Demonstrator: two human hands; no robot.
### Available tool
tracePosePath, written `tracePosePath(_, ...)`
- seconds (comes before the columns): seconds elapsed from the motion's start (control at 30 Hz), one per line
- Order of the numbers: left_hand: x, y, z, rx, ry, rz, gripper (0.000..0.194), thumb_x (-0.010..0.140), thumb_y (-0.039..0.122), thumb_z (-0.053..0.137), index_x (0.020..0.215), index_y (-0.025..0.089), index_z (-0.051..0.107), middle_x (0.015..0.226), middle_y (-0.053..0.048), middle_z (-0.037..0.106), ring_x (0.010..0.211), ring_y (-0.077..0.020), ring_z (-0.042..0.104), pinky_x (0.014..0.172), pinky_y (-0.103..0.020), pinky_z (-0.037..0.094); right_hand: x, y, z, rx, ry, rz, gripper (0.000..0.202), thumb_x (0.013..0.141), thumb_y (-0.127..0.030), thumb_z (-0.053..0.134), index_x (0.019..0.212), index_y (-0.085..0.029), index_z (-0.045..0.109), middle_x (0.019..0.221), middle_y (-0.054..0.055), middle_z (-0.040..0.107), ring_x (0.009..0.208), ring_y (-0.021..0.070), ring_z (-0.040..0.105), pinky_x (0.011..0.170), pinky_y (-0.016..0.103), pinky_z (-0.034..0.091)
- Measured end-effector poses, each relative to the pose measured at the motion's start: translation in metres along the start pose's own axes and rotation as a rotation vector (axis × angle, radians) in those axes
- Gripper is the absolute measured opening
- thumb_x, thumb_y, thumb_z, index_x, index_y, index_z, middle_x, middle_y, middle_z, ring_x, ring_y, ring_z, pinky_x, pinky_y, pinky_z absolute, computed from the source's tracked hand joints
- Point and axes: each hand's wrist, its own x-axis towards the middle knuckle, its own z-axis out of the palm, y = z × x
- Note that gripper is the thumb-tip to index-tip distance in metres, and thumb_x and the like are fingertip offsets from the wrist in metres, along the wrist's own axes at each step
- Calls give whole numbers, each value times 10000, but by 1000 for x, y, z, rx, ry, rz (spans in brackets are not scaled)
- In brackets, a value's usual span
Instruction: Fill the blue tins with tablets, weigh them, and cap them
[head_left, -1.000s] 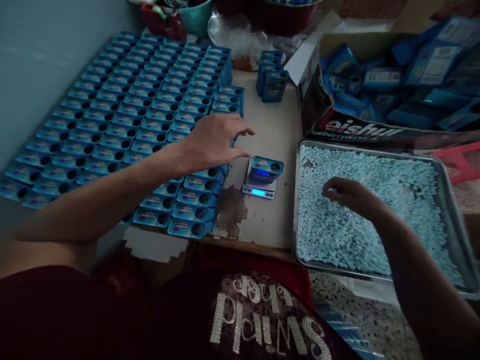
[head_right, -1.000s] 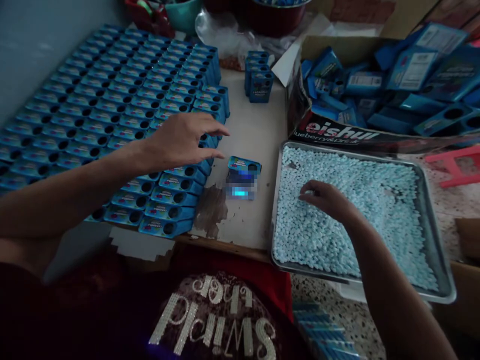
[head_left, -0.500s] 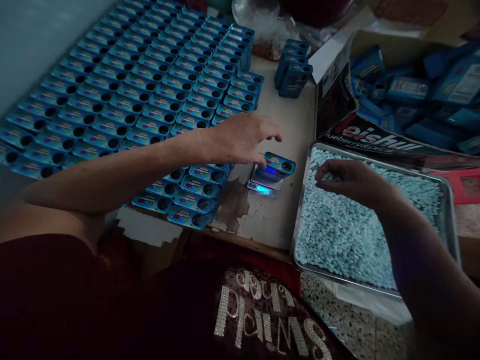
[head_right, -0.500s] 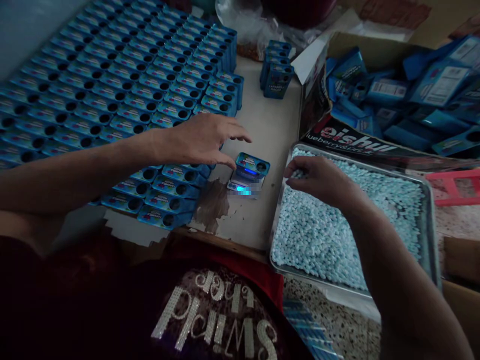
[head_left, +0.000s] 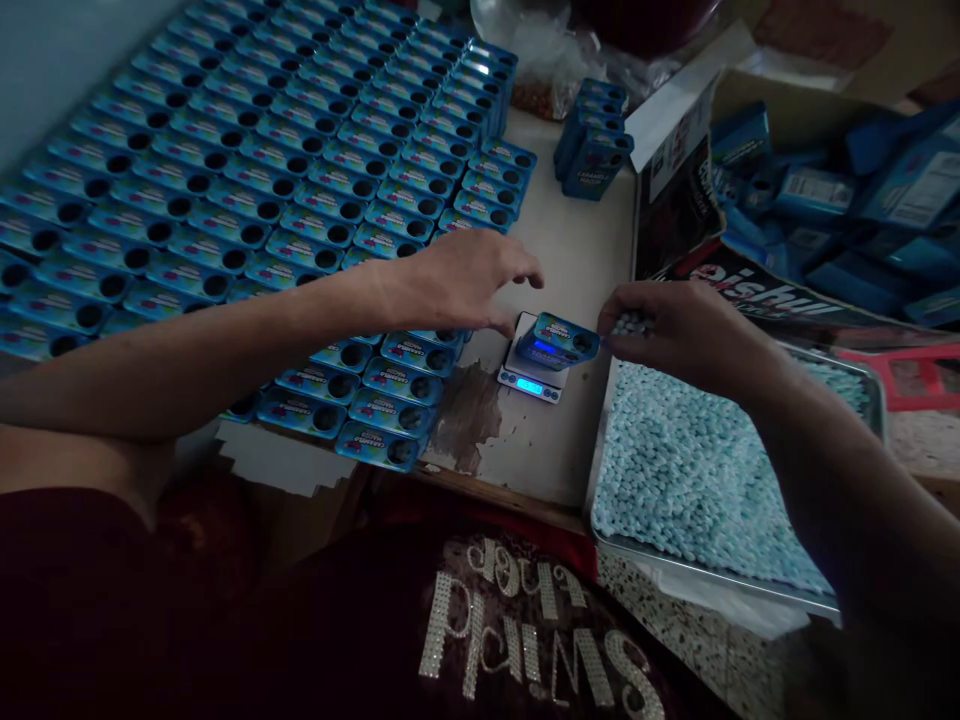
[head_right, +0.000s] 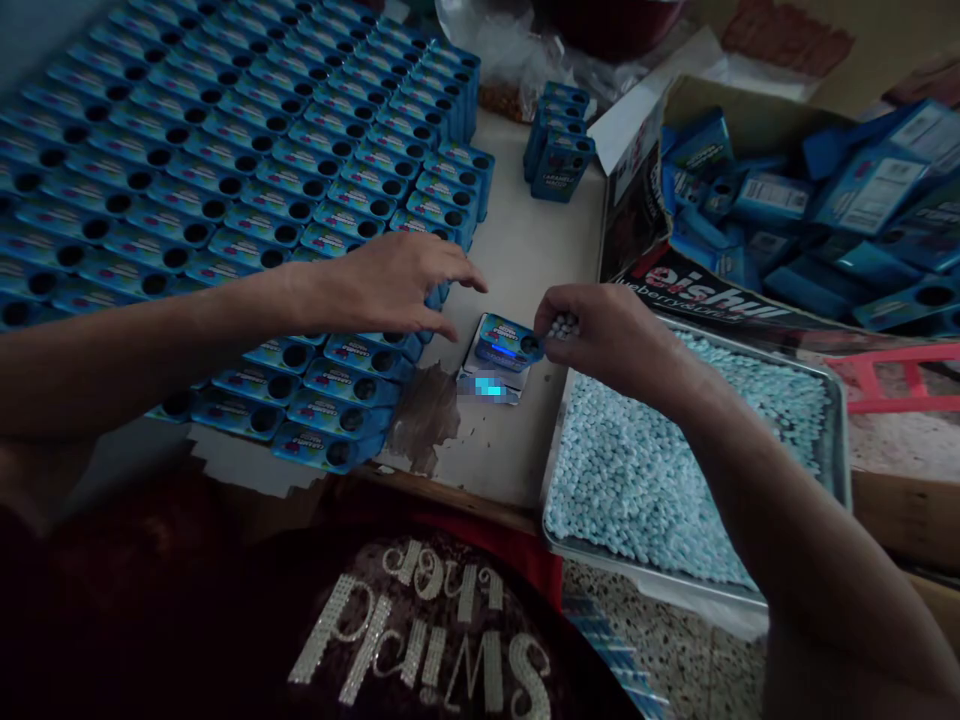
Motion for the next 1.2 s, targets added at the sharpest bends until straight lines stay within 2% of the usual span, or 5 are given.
tracePosePath(0.33, 2, 3, 1, 21, -26, -1, 494, 941, 350, 831, 1409, 220, 749, 1404, -89, 775, 1370, -325, 690, 1144, -397, 516, 5, -1, 11, -62, 54, -102, 132, 916, -250, 740, 983, -255, 854, 884, 34, 820, 807, 203, 750, 731, 296, 516)
tracePosePath(0.57, -1, 1, 2, -8, -25, -11, 536, 944, 329, 874, 1438, 163, 747, 1434, -128, 769, 1397, -330, 681, 1164, -395, 507, 1, -1, 16, -62, 62, -66, 269, 929, -197, 720, 1106, -272, 908, 986, 43, 874, 862, 231, 812, 819, 337, 581)
tracePosePath(0.87, 4, 5, 1, -6, -27, -19, 497, 947, 389, 820, 1412, 226, 755, 1371, -85, 788, 1352, -324, 706, 1153, -411, 528, -8, -4, 16, 6, 98, -31, 289, 966, -226, 730, 1186, -272, 912, 942, 49, 874, 829, 231, 810, 785, 339, 594)
tracePosePath(1.0, 4, 10, -3, 20, -43, -25, 502, 959, 381, 822, 1420, 189, 767, 1364, -120, 791, 1330, -327, 715, 1140, -401, 530, -19, 24, 14, 349, 190, 180, 223, 905, -298, 869, 1120, -259, 915, 957, 47, 867, 856, 239, 791, 836, 388, 634)
tracePosePath(1.2, 5, -1, 1, -5, -11, 27, 499, 983, 485, 766, 1398, 210, 779, 1304, -101, 793, 1269, -333, 720, 1110, -412, 533, -76, 110, 53, 1133, 631, 579, 90, 867, -216, 865, 930, -280, 861, 971, 9, 831, 852, 142, 750, 775, 229, 680)
